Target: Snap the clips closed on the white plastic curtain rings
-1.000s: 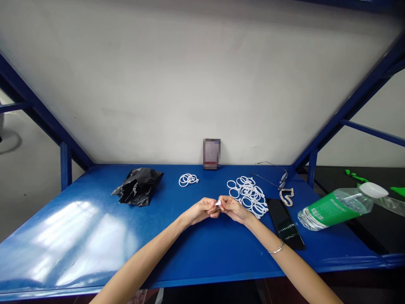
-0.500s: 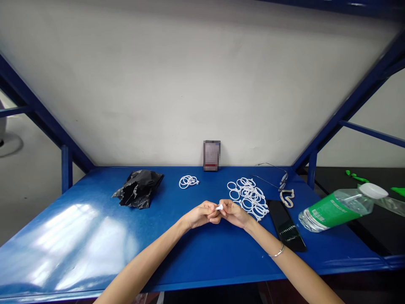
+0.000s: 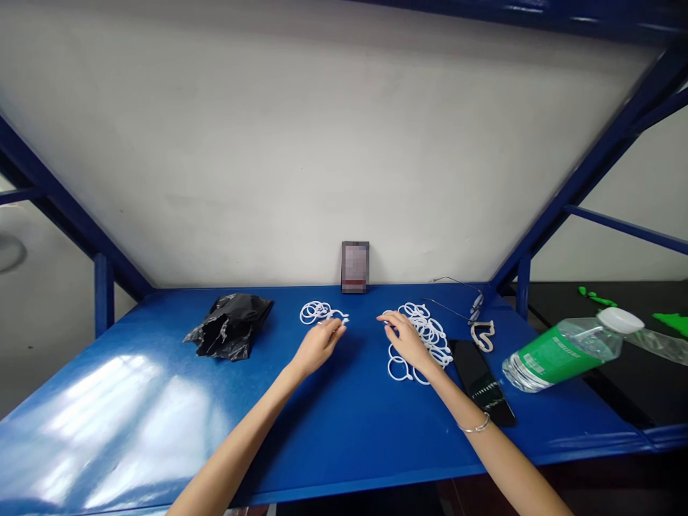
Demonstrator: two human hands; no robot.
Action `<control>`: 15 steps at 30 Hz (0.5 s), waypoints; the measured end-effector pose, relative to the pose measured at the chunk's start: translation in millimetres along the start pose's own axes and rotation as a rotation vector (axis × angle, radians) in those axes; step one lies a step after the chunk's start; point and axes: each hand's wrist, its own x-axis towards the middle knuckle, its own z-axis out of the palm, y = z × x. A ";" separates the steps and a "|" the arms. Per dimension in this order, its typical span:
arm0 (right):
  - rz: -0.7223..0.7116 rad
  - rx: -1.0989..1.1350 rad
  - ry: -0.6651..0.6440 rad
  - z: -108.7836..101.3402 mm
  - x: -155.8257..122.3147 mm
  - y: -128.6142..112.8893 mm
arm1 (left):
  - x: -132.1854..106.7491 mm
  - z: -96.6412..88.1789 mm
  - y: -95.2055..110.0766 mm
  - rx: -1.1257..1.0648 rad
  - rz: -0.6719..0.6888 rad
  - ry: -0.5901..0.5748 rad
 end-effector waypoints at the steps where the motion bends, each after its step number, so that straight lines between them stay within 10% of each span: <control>1: -0.026 -0.179 0.058 -4.1 0.7 6.3 | 0.7 -6.3 -3.6 0.227 -0.005 0.098; 6: -0.008 -0.762 0.203 -14.6 0.2 29.2 | 1.9 -32.9 -18.0 0.828 -0.201 0.261; 15: -0.025 -1.097 0.252 -19.7 -2.4 30.4 | 1.0 -44.8 -32.4 1.000 -0.349 0.267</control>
